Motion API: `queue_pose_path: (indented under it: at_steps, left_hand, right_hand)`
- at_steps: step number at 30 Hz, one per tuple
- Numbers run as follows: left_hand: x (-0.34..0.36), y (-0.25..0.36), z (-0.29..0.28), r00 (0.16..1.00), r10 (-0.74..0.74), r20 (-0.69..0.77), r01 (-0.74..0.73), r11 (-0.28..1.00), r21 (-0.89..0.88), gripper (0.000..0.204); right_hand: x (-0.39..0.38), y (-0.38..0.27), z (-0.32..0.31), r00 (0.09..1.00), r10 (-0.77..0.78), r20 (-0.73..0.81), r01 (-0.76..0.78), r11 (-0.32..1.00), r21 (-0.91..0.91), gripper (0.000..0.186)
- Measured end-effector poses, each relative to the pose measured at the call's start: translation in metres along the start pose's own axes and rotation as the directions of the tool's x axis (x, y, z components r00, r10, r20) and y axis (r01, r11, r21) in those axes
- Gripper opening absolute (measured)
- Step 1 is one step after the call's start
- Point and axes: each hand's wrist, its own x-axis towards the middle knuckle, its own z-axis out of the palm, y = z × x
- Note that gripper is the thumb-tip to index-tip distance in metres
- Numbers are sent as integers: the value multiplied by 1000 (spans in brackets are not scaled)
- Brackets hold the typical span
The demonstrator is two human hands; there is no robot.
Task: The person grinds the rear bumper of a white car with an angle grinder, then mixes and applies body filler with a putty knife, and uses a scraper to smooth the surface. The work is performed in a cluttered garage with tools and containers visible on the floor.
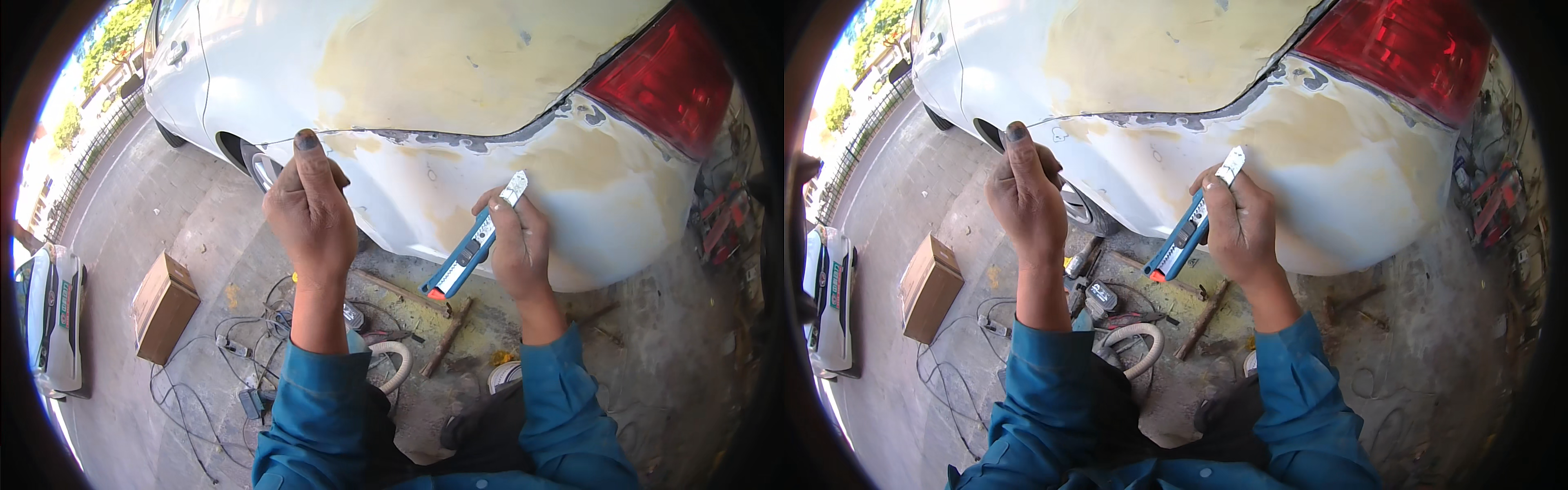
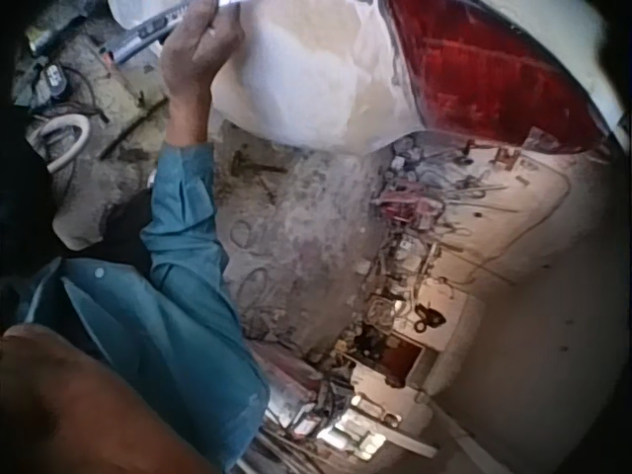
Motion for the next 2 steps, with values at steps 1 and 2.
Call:
queue_pose_path:
  at_steps: [1,2]
  left_hand:
    - [-6,-3,-7,993,-70,98,56,989,140,58]
    - [-12,-3,-11,971,-152,185,95,955,282,59]
  right_hand:
    - [1,1,2,1000,26,7,-26,1000,-5,30]
    - [2,2,5,999,52,14,-52,999,-11,30]
